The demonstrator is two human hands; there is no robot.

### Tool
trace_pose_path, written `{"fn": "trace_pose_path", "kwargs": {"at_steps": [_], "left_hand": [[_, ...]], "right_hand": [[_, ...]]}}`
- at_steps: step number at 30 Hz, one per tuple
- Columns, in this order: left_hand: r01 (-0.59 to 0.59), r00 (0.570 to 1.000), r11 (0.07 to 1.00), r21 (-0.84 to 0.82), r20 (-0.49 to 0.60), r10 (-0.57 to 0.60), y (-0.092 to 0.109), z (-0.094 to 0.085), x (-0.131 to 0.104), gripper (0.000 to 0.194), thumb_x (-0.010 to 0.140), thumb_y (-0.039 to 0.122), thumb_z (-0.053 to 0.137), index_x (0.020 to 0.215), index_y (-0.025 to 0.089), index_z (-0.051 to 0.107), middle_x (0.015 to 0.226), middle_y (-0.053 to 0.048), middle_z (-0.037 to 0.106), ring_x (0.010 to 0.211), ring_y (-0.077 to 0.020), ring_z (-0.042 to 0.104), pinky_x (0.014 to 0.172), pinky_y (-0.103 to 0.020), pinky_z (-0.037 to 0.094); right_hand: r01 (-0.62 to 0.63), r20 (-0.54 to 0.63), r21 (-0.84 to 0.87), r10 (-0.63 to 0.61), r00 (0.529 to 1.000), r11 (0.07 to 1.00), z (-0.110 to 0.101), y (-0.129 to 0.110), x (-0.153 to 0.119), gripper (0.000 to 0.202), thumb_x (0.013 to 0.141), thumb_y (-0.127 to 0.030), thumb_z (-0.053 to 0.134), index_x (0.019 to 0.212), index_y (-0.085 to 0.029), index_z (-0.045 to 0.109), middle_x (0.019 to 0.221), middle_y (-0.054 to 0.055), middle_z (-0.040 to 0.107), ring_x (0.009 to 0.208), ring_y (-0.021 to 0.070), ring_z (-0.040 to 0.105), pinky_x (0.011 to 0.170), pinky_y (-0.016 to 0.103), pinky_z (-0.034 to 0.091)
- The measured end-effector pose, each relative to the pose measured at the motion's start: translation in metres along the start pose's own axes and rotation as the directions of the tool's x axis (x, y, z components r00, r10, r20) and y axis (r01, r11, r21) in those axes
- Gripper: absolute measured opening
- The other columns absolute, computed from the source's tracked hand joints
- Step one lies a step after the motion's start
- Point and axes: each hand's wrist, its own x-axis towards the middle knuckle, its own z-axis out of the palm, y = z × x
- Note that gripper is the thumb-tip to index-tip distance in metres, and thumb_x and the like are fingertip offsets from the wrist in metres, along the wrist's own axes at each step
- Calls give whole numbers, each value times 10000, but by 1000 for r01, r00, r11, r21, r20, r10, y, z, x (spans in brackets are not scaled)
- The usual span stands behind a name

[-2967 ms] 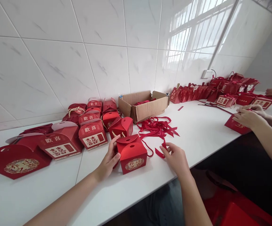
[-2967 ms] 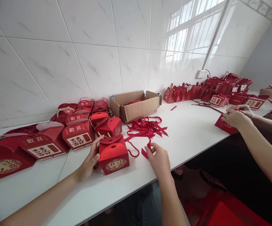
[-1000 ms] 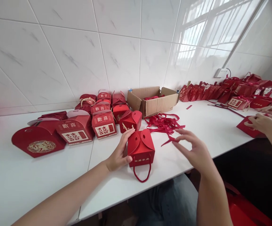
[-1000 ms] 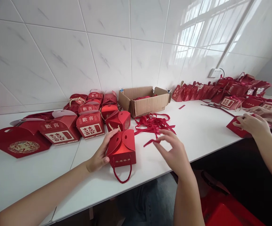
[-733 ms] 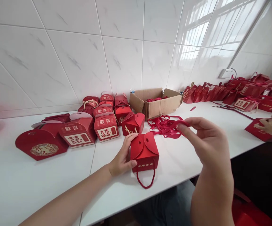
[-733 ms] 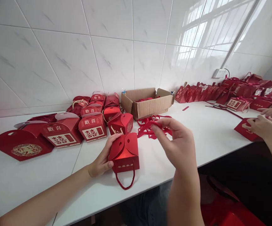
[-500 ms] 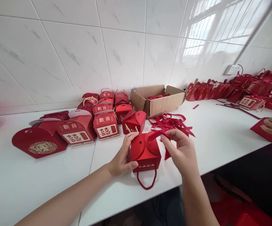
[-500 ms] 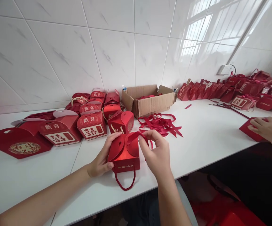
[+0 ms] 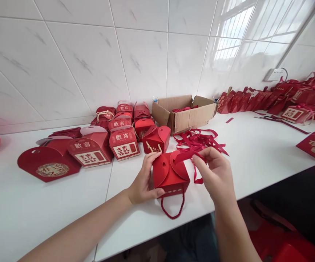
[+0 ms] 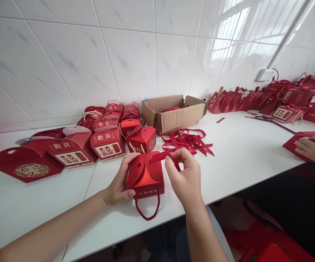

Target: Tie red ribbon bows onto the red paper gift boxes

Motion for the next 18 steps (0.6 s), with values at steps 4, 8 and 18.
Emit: {"fn": "trace_pose_path", "kwargs": {"at_steps": [4,8,18], "left_hand": [[-15,1000,1000,2,-4,16,1,2,-2,810,785,649,456,1434,256,172,1396,-142,231,1325,-352,208,1090,-548,199],[124,989,992,28,-84,-122,18,-1,7,673,850,671,235,1369,256,337,1450,-106,208,1380,-313,109,1128,-513,119],[452,819,785,425,151,-553,78,-25,68,137,716,284,559,832,215,533,966,-58,555,947,-262,537,821,-438,474]], "right_hand": [[-2,46,-39,4,999,999,0,-3,-2,84,739,-227,573,687,-192,518,668,0,552,643,137,493,611,268,416],[33,83,-56,-28,996,998,4,-3,-2,94,727,-214,553,655,-197,495,653,-6,539,648,139,495,618,271,419],[27,160,7,-28,987,1000,7,-3,-3,137,722,-193,542,630,-200,440,635,-25,511,635,127,481,630,261,414]]}}
